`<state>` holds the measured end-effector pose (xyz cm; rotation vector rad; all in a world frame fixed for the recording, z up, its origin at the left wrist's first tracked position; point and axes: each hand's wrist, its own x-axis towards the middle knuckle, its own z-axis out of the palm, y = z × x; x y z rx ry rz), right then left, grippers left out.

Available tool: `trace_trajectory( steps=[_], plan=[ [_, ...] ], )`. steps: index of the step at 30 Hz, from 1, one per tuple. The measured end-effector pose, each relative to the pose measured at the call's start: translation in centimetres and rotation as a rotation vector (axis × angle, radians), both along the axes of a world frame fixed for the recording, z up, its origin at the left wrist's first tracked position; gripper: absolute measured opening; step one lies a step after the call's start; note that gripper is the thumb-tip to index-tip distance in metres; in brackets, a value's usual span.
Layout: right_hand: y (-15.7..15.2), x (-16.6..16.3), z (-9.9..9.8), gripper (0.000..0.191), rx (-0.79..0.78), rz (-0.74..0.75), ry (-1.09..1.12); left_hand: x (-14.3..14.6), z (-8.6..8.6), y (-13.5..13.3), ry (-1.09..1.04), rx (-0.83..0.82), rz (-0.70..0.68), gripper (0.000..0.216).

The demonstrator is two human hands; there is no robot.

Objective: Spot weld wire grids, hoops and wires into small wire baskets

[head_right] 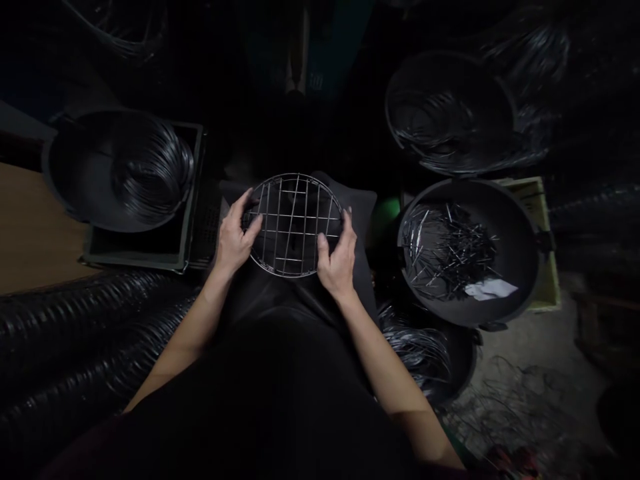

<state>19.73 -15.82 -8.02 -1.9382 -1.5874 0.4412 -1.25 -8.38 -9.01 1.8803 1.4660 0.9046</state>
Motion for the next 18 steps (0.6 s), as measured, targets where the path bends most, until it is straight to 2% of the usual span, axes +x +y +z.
trace_trajectory(
  steps=[4,8,10,14,16,18],
  plan=[
    [0.7,0.9,0.6,0.068,-0.036,0.066,-0.033,0.5,-0.5,-1.1,-0.022,-0.018,0.049,0.056],
    [1.7,1.5,0.6,0.070,-0.052,0.075,-0.029,0.7,-1.1,-1.4,-0.061,-0.033,0.037,0.055],
    [1.8,1.1,0.2,0.070,-0.018,0.059,0.000,0.5,-1.5,-1.2,-0.139,-0.051,0.035,0.056],
    [1.3,-0.1,-1.1,0.065,0.166,-0.008,0.137,0.2,-2.5,-0.7,-0.379,-0.108,0.045,0.059],
    [1.8,0.7,-1.5,0.062,0.205,-0.023,0.216,0.2,-2.9,-0.6,-0.495,-0.153,0.030,0.063],
    [3.3,3.2,-0.8,0.057,0.205,-0.029,0.271,0.2,-3.3,-0.9,-0.575,-0.201,0.052,0.068]
  ],
)
